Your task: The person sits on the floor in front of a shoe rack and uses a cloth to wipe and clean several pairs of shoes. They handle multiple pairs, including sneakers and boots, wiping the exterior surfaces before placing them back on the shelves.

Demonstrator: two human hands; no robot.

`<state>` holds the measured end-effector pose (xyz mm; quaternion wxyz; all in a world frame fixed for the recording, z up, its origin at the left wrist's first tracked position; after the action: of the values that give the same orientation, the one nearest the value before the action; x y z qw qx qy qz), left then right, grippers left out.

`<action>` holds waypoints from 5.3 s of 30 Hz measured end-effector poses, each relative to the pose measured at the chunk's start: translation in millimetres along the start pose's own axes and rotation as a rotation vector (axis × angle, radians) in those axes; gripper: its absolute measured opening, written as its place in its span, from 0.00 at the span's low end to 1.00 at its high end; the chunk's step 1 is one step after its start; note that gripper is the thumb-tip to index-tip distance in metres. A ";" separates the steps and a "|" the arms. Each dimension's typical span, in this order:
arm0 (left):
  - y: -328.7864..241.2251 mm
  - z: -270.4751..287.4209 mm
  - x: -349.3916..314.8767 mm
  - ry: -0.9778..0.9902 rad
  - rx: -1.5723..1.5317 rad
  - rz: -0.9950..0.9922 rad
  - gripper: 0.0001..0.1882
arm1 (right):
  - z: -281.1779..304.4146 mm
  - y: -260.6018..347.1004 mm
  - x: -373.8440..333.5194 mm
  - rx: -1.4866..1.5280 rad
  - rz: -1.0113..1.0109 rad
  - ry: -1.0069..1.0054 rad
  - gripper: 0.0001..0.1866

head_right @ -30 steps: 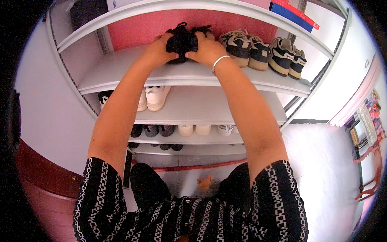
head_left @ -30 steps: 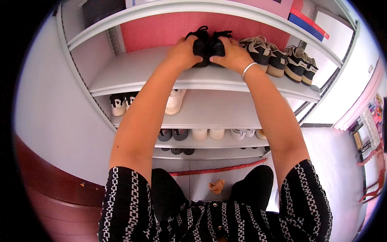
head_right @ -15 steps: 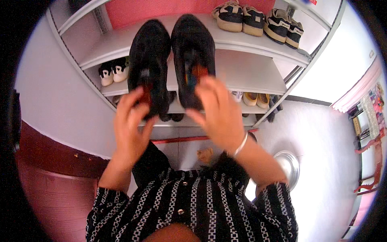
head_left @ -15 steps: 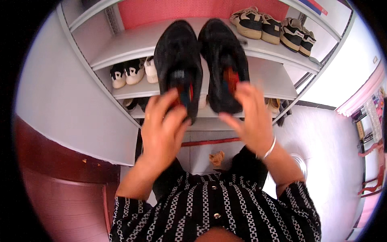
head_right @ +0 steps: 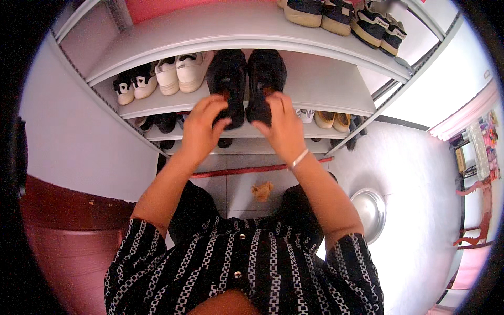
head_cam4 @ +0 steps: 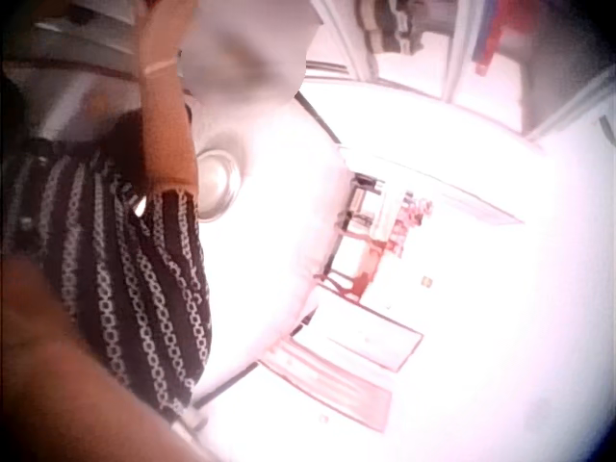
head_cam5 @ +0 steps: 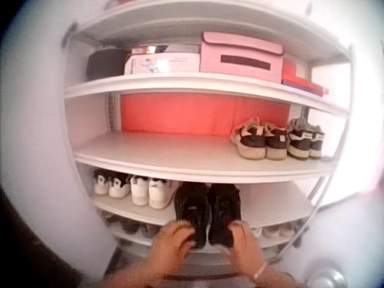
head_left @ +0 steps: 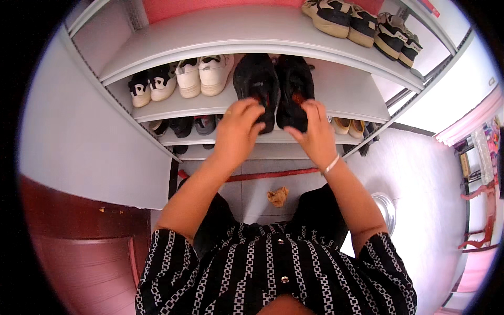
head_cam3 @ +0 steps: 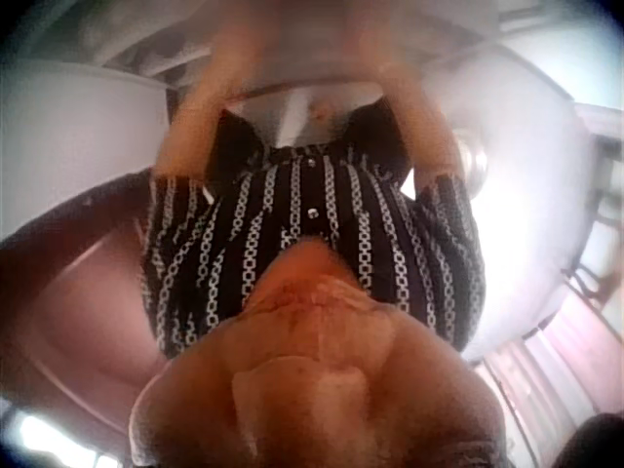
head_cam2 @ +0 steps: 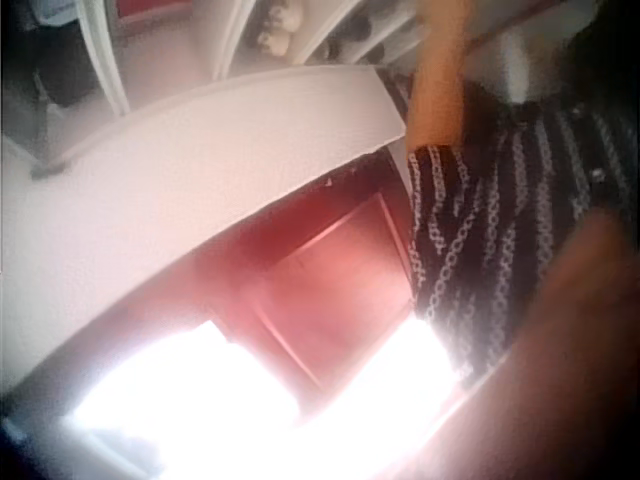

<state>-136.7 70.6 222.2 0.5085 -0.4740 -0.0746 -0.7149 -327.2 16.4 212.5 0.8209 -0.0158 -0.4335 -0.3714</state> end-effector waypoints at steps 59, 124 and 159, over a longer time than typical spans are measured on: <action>-179.1 -86.4 7.6 0.111 -0.379 -0.139 0.20 | 191.8 -10.1 -102.2 -0.274 -0.445 -0.369 0.33; -221.3 -130.4 21.3 0.269 -0.359 -0.266 0.24 | 239.3 -74.8 -135.4 -0.233 -0.474 -0.393 0.26; -64.5 -224.6 14.2 0.563 -0.381 0.108 0.15 | 74.7 -204.5 -36.2 0.344 -0.237 0.107 0.12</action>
<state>-323.8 -40.6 135.9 0.4487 -0.3476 0.2288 -0.7909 -519.6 -84.0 172.4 0.7838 0.1954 -0.4453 -0.3862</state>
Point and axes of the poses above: each hand's wrist, its own x-axis towards the middle knuckle, its own z-axis out of the back of the hand, y = z × x, the point moved 2 cm from there along x, towards the middle knuckle, and after that the axes turned 4 degrees about -y, right-handed, at the moved point
